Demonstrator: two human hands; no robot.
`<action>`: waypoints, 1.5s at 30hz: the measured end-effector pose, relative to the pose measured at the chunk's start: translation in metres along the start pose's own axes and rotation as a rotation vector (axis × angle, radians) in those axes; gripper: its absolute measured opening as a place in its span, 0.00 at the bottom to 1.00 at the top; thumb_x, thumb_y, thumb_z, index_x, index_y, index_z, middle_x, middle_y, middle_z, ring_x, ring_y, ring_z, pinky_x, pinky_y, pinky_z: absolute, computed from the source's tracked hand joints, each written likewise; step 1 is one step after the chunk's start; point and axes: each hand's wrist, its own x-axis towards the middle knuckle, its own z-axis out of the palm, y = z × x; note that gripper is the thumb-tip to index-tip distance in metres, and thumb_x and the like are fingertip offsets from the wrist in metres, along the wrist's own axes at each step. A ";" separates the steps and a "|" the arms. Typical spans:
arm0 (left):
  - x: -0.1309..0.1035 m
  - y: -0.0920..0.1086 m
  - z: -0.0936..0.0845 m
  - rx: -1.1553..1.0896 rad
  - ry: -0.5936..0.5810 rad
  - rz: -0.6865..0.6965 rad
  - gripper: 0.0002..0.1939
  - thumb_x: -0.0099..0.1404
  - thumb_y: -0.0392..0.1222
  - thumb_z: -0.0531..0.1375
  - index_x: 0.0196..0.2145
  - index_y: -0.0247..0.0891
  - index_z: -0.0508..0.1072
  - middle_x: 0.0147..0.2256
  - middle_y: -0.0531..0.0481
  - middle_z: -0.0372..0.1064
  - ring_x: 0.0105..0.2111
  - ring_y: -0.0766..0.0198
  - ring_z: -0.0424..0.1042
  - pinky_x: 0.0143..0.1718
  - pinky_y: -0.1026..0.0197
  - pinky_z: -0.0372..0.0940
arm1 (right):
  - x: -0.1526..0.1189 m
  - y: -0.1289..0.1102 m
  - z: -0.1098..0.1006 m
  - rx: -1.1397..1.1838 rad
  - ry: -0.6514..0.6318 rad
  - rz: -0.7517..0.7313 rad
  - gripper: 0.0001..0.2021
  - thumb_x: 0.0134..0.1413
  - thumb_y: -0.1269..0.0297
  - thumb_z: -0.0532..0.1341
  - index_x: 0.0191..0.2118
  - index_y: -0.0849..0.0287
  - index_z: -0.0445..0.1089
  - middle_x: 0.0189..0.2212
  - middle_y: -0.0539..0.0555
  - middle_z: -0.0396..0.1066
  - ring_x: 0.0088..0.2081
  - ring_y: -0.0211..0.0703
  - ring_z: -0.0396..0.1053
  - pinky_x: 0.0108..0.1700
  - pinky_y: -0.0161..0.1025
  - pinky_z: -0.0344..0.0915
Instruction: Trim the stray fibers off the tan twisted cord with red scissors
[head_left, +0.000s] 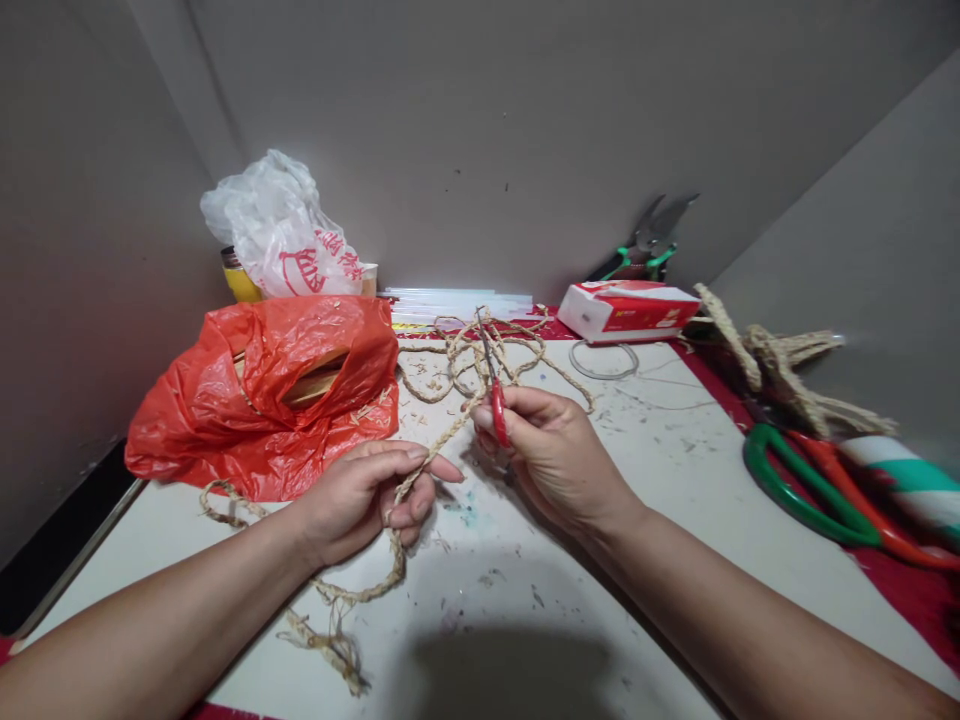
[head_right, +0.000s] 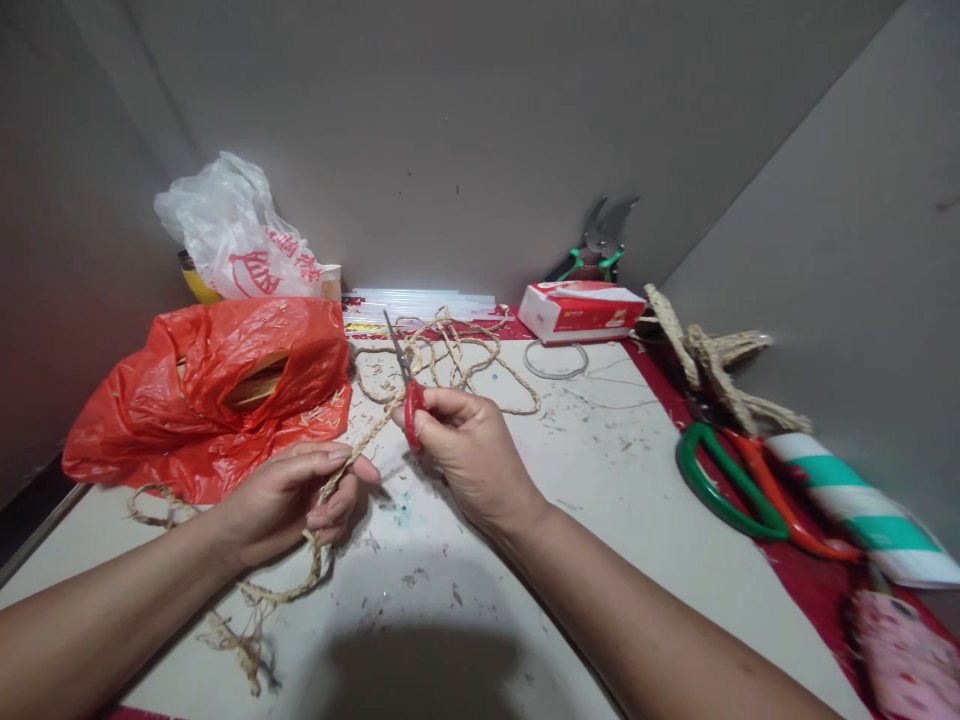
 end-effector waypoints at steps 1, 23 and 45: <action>0.000 0.000 -0.001 -0.013 0.001 -0.003 0.14 0.63 0.39 0.54 0.35 0.28 0.76 0.16 0.53 0.59 0.16 0.71 0.54 0.18 0.66 0.55 | 0.001 -0.001 0.000 0.017 0.017 0.005 0.08 0.39 0.64 0.68 0.21 0.59 0.70 0.18 0.45 0.60 0.21 0.31 0.52 0.23 0.33 0.49; -0.001 0.001 -0.008 -0.100 -0.009 -0.072 0.11 0.61 0.40 0.55 0.35 0.30 0.75 0.17 0.54 0.58 0.14 0.74 0.48 0.15 0.68 0.42 | 0.013 -0.008 -0.007 0.062 0.190 -0.077 0.11 0.36 0.60 0.70 0.21 0.58 0.68 0.18 0.46 0.61 0.21 0.32 0.55 0.23 0.33 0.54; 0.003 0.002 -0.001 0.230 0.555 0.465 0.07 0.59 0.42 0.62 0.32 0.35 0.72 0.23 0.54 0.66 0.18 0.74 0.59 0.19 0.69 0.58 | -0.001 -0.002 -0.017 -1.037 -0.277 -0.743 0.05 0.47 0.68 0.56 0.23 0.57 0.61 0.21 0.48 0.58 0.24 0.36 0.55 0.28 0.35 0.52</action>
